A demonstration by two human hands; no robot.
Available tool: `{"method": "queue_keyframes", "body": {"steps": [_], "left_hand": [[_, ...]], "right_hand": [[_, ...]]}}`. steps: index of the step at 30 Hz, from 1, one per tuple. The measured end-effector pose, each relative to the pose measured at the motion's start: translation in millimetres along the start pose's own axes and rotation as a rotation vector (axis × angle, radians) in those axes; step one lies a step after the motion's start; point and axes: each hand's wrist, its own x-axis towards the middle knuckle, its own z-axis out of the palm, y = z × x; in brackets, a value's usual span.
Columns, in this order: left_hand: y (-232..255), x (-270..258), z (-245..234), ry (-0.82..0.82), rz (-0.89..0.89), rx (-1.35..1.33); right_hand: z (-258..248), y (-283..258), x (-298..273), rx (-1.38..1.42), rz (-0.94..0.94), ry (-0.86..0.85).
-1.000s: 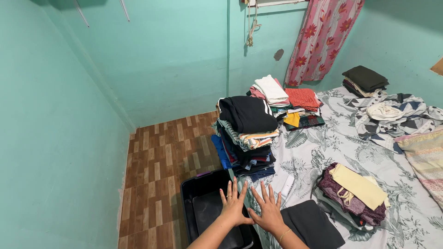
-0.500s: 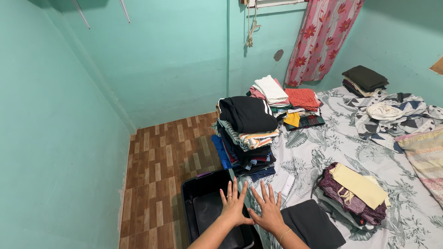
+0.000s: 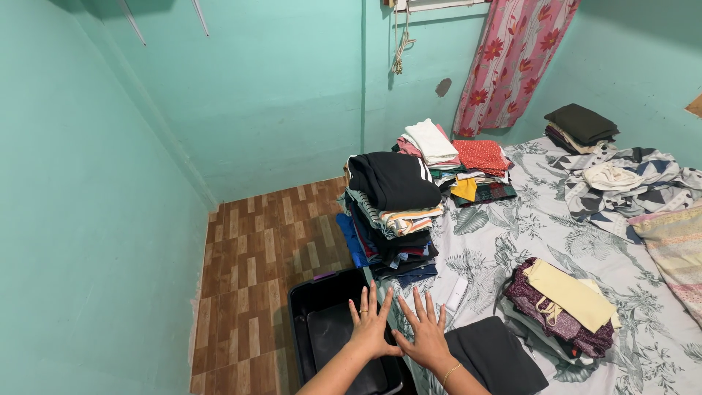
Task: The person folds various clothing items on a bed and places them into a black storage bin. The person handles shirts, pants, and shorts, folding each item and stacking them in the bin.
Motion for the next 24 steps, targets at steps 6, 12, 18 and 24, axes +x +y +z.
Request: {"method": "queue_keyframes", "body": {"steps": [6,12,18,24], "left_hand": [[2,-1,-1,-0.007,-0.014,0.007],[4,-2,-1,-0.008,-0.024,0.018],[0,-6,0,-0.003,-0.048,0.011],[-13,-18,10,0.016,-0.106,0.029]], "right_hand": [[3,1,0,0.007,-0.017,0.024],[7,4,0,0.025,-0.020,0.018],[17,5,5,0.028,-0.082,0.065],[34,-2,10,0.046,-0.122,-0.009]]}}
